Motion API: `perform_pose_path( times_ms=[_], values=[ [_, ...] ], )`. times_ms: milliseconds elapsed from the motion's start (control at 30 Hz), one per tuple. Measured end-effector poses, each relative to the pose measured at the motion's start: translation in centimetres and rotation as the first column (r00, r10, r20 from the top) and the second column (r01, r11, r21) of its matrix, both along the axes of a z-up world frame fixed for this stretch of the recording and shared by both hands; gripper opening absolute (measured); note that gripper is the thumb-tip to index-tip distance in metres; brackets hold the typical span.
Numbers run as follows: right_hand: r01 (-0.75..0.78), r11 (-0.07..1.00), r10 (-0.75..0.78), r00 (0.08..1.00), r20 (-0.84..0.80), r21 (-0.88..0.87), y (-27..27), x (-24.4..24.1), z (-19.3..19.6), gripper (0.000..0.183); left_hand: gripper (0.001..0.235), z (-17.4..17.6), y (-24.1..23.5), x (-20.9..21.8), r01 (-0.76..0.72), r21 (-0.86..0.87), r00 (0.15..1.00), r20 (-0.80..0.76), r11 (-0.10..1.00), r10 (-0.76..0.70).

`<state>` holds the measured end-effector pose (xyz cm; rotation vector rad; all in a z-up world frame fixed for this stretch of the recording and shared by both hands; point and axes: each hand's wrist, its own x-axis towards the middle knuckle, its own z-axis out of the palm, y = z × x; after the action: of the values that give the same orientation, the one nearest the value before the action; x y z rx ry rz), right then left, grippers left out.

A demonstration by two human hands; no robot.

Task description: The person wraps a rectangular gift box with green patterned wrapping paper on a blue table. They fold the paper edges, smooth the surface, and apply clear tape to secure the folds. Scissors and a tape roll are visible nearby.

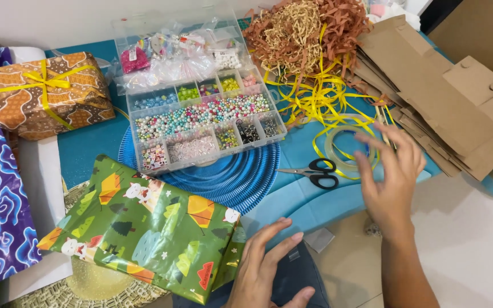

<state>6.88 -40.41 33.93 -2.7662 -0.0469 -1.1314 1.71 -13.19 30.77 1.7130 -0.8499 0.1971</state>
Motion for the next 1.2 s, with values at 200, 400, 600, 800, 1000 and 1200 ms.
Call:
perform_pose_path(
  times_ms=[200, 400, 600, 800, 1000, 1200],
  values=[
    [-0.398, 0.916, 0.402, 0.907, -0.124, 0.053, 6.9, -6.3, 2.7, 0.029, 0.048, -0.2, 0.0, -0.1, -0.05, 0.074, 0.993, 0.108, 0.996, 0.042],
    [-0.452, 0.892, 0.449, 0.885, -0.125, -0.001, 8.0, -7.1, 2.5, 0.012, 0.034, -0.6, 0.5, -0.9, -0.186, 0.128, 0.964, 0.217, 0.974, 0.156],
    [-0.44, 0.898, 0.437, 0.896, -0.078, -0.011, 9.0, -9.5, 1.4, 0.008, 0.026, 0.1, 0.8, -2.8, -0.339, 0.161, 0.916, 0.282, 0.927, 0.286],
    [-0.351, 0.915, 0.354, 0.935, 0.022, 0.199, 12.2, -11.6, -1.1, 0.017, 0.019, 2.0, 1.2, -5.5, -0.39, 0.171, 0.919, 0.129, 0.905, 0.372],
    [-0.309, 0.882, 0.235, 0.943, 0.237, 0.354, 13.6, -12.8, -4.4, 0.015, 0.028, -0.2, 2.4, -6.6, -0.541, 0.253, 0.84, 0.207, 0.802, 0.501],
    [-0.603, 0.778, 0.621, 0.781, -0.068, 0.175, 7.4, -10.2, -6.4, 0.026, 0.049, -3.7, 5.7, -5.5, -0.813, 0.182, 0.561, 0.503, 0.554, 0.658]
  ],
)
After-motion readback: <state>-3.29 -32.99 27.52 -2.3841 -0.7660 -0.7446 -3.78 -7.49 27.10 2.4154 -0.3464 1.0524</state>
